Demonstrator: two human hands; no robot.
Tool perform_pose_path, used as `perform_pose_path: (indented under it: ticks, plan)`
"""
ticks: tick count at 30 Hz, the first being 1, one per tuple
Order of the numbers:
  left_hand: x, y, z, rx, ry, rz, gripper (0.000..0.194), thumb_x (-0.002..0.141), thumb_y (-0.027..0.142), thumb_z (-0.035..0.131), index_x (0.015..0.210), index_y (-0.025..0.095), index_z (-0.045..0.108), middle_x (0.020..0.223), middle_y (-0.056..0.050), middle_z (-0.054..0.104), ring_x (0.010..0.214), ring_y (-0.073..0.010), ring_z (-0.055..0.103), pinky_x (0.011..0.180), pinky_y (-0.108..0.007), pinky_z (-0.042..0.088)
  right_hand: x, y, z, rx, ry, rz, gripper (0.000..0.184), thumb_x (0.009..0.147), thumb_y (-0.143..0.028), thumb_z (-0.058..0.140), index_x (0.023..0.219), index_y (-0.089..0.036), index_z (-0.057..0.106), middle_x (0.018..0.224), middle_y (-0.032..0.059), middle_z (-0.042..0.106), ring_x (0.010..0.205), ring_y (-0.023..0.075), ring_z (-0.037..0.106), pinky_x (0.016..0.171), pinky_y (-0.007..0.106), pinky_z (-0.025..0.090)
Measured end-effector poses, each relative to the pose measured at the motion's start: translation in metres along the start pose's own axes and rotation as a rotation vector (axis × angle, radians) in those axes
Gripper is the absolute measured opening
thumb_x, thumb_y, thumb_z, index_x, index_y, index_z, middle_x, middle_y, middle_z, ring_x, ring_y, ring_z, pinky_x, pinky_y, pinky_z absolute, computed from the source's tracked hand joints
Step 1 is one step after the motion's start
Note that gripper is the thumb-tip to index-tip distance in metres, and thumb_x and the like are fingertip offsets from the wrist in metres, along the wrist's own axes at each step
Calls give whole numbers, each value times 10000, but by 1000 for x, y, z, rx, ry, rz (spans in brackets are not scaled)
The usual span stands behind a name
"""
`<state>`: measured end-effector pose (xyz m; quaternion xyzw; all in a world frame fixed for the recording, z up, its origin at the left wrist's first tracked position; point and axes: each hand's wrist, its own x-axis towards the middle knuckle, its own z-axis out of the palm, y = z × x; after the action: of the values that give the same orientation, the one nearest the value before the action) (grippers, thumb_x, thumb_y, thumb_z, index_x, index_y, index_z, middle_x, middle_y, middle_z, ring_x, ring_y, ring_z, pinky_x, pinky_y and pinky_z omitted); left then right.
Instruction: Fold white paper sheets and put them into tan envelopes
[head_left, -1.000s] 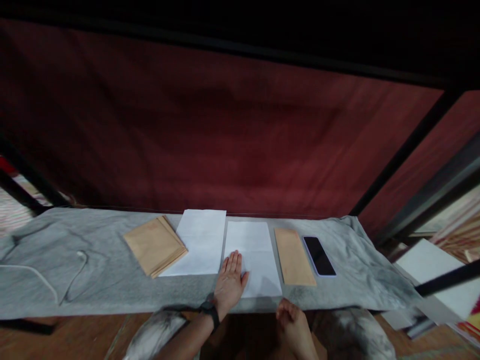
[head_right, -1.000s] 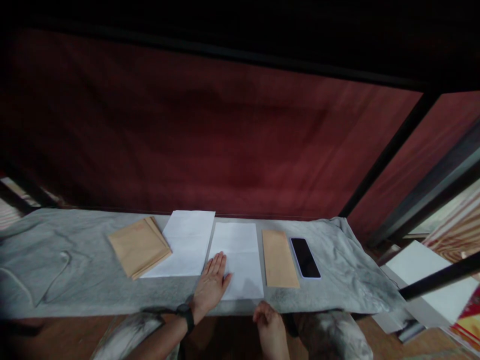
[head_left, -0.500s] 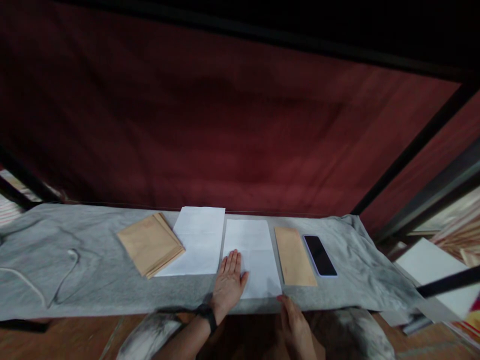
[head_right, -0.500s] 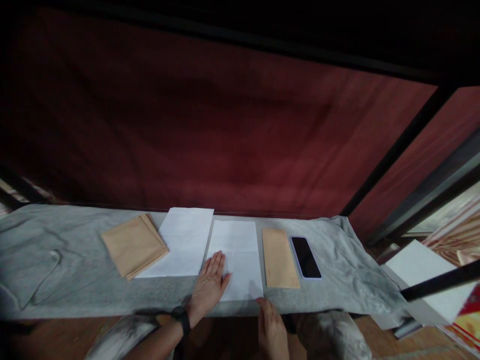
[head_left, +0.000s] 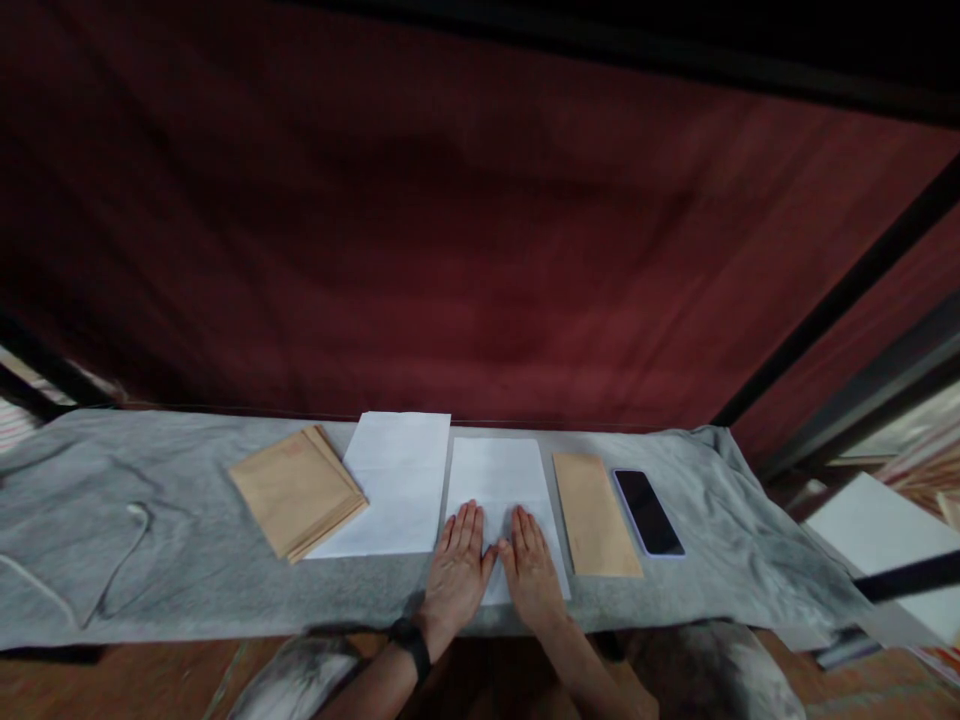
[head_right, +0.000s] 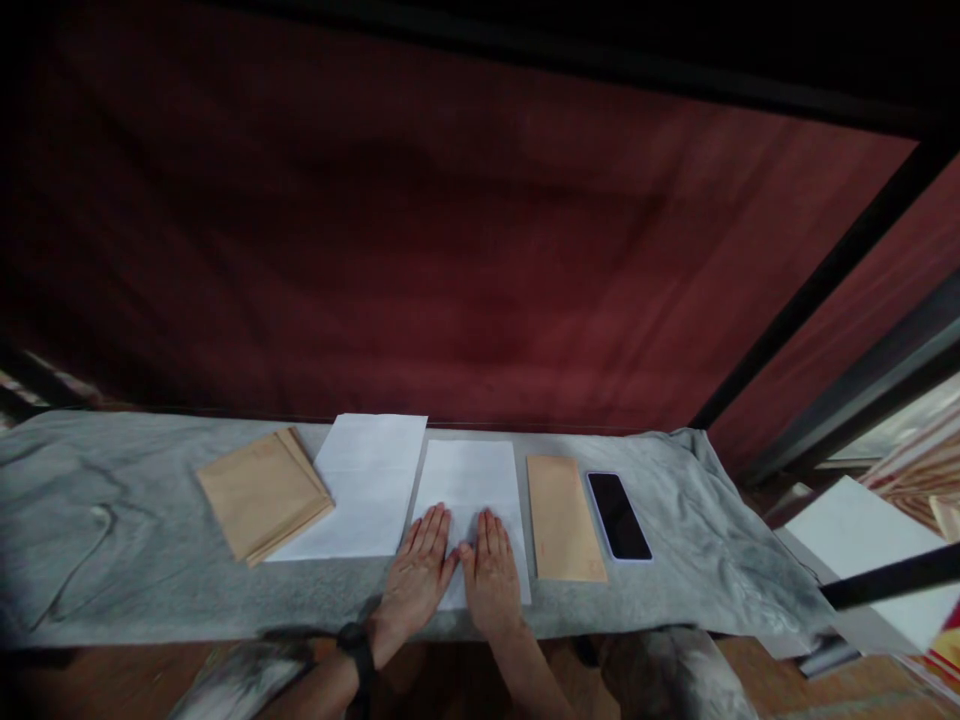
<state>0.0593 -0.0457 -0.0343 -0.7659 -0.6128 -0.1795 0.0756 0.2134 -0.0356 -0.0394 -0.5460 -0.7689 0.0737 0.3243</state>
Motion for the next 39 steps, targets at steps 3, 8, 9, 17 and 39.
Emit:
perform_pose_path:
  ticks: [3, 8, 9, 17, 39]
  plan:
    - [-3, -1, 5, 0, 5, -80, 660, 998, 477, 327, 1505, 54, 335, 1540, -192, 400, 1446, -281, 350, 1159, -465, 351, -8, 8, 0, -63, 45, 11, 569, 1030, -459, 347, 1494, -135, 402, 1521, 161, 426, 1415, 302, 395, 1136, 533, 391]
    - [5, 0, 8, -22, 74, -116, 696, 983, 448, 363, 1550, 71, 216, 1549, -203, 378, 1443, -317, 347, 1143, -524, 360, -6, 13, -5, -5, 39, 63, 575, 1041, -451, 288, 1530, -150, 328, 1541, 149, 398, 1426, 278, 379, 1140, 526, 390]
    - [10, 1, 8, -35, 86, -86, 683, 984, 419, 364, 1556, 86, 198, 1559, -193, 365, 1448, -309, 339, 1150, -526, 351, 0, 13, -5, 18, 22, 76, 576, 1044, -450, 266, 1532, -148, 320, 1544, 145, 396, 1433, 270, 368, 1143, 522, 389]
    - [34, 0, 21, -44, 1, 7, 620, 955, 258, 362, 1538, 84, 244, 1562, -184, 365, 1458, -281, 322, 1159, -507, 344, 68, 4, 22, 38, -169, -16, 623, 1042, -466, 185, 1489, -88, 397, 1535, 144, 414, 1449, 241, 337, 1185, 452, 335]
    - [35, 5, 15, 21, 0, -13, 631, 994, 502, 389, 1537, 195, 298, 1580, -152, 348, 1466, -296, 305, 1143, -506, 358, 133, 69, 41, -371, -25, -28, 632, 1048, -418, 175, 1454, -5, 428, 1504, 213, 429, 1418, 285, 386, 1162, 444, 312]
